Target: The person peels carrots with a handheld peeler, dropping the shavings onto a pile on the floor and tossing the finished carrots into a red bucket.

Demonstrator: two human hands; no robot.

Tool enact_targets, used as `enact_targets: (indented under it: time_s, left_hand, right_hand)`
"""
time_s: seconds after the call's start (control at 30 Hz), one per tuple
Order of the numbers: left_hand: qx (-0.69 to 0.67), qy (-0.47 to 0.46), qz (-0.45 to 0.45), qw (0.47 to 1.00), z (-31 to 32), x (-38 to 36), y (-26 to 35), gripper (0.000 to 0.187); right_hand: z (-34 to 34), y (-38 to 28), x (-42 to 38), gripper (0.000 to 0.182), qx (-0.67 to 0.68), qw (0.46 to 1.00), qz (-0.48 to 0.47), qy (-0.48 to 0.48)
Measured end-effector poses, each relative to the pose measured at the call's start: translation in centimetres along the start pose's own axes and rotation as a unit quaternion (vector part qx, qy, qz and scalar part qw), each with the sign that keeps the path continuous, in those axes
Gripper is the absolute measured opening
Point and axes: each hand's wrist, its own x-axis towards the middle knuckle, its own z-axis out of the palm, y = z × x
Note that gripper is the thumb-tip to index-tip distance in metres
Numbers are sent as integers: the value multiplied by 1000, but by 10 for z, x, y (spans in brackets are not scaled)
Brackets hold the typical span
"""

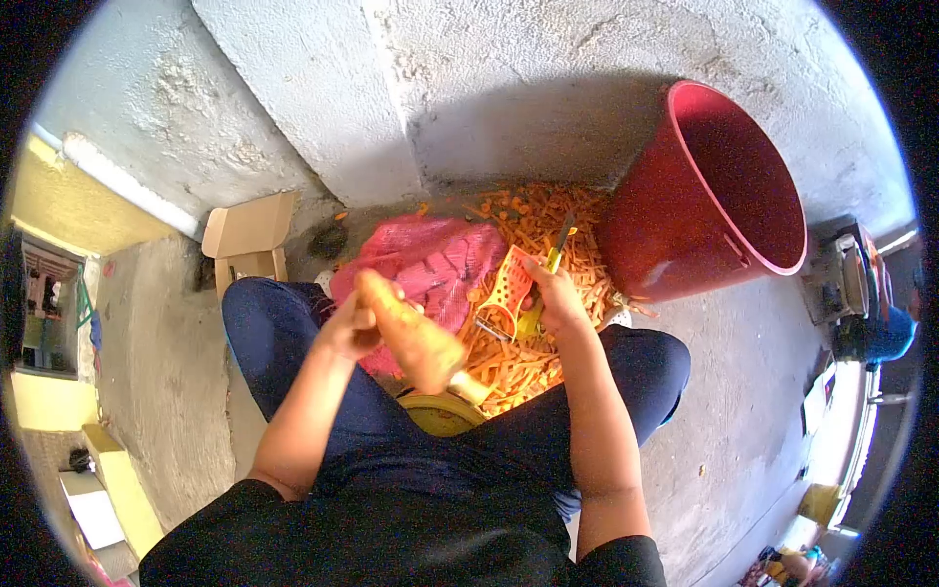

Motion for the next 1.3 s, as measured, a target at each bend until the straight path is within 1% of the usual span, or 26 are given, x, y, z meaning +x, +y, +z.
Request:
enact_targets:
  time_s: [0.07,0.1,0.13,0.2,0.23,0.33,0.37,0.47,0.5,0.6,0.63,0.7,0.73,0.8,0.87,0.9,1.0,1.03,1.1,1.2,1.23,1.3]
  left_hand:
    - [-161,41,-11,986,15,7,-23,41]
    - [-160,150,-35,975,16,16,-32,44]
    - [-237,188,-54,952,20,18,-42,41]
    - [-292,144,-104,940,19,19,-55,32]
    - [-333,173,-123,918,15,17,-65,33]
    - [-376,207,-191,883,6,19,-79,36]
    - [-377,217,-188,881,-3,22,-88,38]
    - [-404,219,-160,873,6,29,-85,39]
    - [-393,200,-158,884,4,30,-84,44]
    - [-383,129,-127,906,5,26,-81,51]
    - [-377,133,-131,907,5,28,-81,52]
    - [-367,141,-141,909,7,31,-80,54]
    - [-342,147,-135,918,10,31,-80,53]
    - [-291,156,-122,936,18,31,-78,51]
    - [-303,127,-121,937,18,31,-77,45]
    - [-309,113,-120,937,17,31,-76,42]
    - [-275,101,-112,950,13,31,-78,45]
    - [-285,100,-118,946,11,31,-78,44]
    - [-307,99,-130,937,11,31,-78,44]
    - [-260,161,-143,941,19,34,-74,45]
    - [-280,159,-161,933,17,31,-75,46]
    - [-245,174,-154,941,13,30,-81,43]
  right_hand:
    - [2,1,-2,18,9,1000,-6,18]
    - [2,2,-3,19,13,1000,-8,27]
    - [0,2,-2,20,31,999,-12,21]
    - [-5,4,0,21,68,997,-19,9]
    - [-6,4,1,22,96,995,-10,12]
    - [-7,3,5,23,180,983,17,21]
    - [-7,5,7,22,183,983,9,13]
    - [5,5,0,21,146,988,45,20]
    - [9,6,0,19,147,987,52,37]
    - [16,6,1,19,186,981,31,50]
    - [17,4,1,17,200,978,20,50]
    - [21,-2,-4,17,188,980,24,56]
    - [23,-5,-5,16,182,981,26,60]
    - [21,-4,-2,15,171,984,1,56]
    - [21,-3,0,14,151,986,-26,70]
    - [20,0,2,14,151,985,-53,58]
    - [16,0,7,14,150,983,-62,81]
    - [14,-3,5,14,110,986,-75,101]
    - [18,-6,2,14,94,983,-101,124]
    - [21,-5,3,14,58,979,-125,148]
    - [24,-4,1,14,34,978,-135,155]
    - [25,1,3,16,-24,971,-165,169]
